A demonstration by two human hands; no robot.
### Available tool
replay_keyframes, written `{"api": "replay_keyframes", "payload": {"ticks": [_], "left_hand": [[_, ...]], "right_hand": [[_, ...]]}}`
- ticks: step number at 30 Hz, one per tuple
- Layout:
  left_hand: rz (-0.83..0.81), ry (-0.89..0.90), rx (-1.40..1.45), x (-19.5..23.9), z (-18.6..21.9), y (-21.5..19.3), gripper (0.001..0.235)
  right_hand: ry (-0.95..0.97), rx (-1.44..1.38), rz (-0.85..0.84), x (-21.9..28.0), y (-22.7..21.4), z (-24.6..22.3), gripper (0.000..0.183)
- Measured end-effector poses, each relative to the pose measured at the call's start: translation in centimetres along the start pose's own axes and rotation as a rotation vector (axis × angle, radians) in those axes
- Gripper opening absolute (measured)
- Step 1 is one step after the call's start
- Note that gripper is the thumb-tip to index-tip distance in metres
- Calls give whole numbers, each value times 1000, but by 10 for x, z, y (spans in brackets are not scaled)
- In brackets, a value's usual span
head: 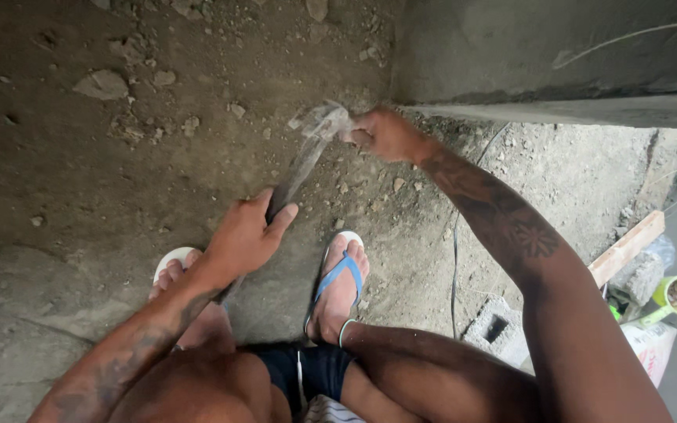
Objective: The person uses a hammer and chisel to break up a concrete floor near a wall. They repeatedly strike the chisel with the hammer to chip away at the surface, creating debris. The person occasionally uses a trowel to clear the broken pieces from the work area.
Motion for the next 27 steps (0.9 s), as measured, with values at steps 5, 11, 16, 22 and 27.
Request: {"api": "replay_keyframes", "payload": {"ticks": [5,11,16,22,27], "left_hand": [[189,26,-18,7,7,-11,56],[-69,6,-119,-5,-8,25,56],[180,62,-51,2,6,3,45],[-39,-33,-204,-2,2,16,67],[121,-42,15,8,9,-4,55]], "right_hand": [[-26,-33,17,2,-4,-16,21],[50,49,3,1,-2,10,19],[79,25,-7,-1,-4,-10,24],[103,51,-3,4,-5,-4,24],[83,42,-8,3,-5,-6,23]]}}
Point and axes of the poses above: each hand's wrist, its own x-axis away from the middle knuckle, its own y-axis out of the palm, z = x × y, the point moved 7 cm from there along -x, towards the middle knuckle, and after that the axes turned 13 degrees about -x, right-handed, at the moved point
